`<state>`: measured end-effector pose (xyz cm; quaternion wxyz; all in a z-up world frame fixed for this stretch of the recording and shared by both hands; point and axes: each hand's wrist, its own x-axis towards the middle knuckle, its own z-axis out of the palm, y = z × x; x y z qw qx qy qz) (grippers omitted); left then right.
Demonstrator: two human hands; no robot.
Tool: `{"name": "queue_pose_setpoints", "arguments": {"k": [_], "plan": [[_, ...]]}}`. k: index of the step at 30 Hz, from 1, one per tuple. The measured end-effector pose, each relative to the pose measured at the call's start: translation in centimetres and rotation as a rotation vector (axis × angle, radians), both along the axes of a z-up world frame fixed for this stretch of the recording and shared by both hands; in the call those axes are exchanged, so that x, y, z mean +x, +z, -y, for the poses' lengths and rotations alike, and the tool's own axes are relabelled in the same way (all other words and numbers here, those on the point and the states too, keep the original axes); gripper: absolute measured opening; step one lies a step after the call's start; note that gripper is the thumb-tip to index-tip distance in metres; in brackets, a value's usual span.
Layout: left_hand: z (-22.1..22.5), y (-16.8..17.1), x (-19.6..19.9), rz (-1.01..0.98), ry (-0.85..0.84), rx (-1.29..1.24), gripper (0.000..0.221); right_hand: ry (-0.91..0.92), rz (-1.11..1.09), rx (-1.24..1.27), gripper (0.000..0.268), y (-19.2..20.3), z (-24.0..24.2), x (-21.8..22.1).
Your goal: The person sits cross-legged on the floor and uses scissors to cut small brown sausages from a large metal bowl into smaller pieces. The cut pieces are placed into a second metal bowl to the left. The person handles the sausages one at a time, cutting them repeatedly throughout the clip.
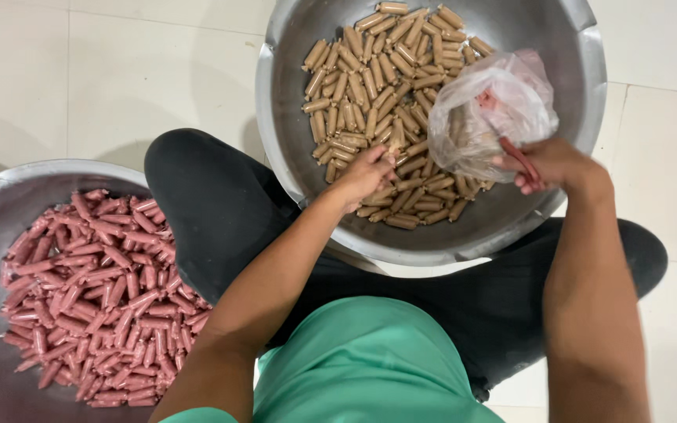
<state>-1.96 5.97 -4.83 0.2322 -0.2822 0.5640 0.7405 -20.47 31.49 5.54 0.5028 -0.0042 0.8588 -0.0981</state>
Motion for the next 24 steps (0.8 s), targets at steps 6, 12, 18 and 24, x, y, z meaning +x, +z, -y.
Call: {"name": "queue_pose_setpoints", "arguments": {"k": [6, 12, 18, 24], "plan": [[0.2, -2.1, -1.5, -0.139, 0.006, 0.036, 0.040, -0.420, -0.234, -0.431, 0.057, -1.5, -1.4, 6.7], [1.8, -2.2, -0.8, -0.541, 0.152, 0.288, 0.033, -0.100, -0.051, -0.601, 0.062, -4.1, 2.8, 10.8], [4.2, 0.7, 0.9, -0.560, 0.030, 0.371, 0.034, -0.099, 0.088, -0.727, 0.044, -4.2, 4.7, 9.9], [5.0, 1.4, 1.6, -0.527, -0.052, 0.411, 0.022, -0.052, 0.085, -0.718, 0.049, -3.4, 6.3, 10.1]]}}
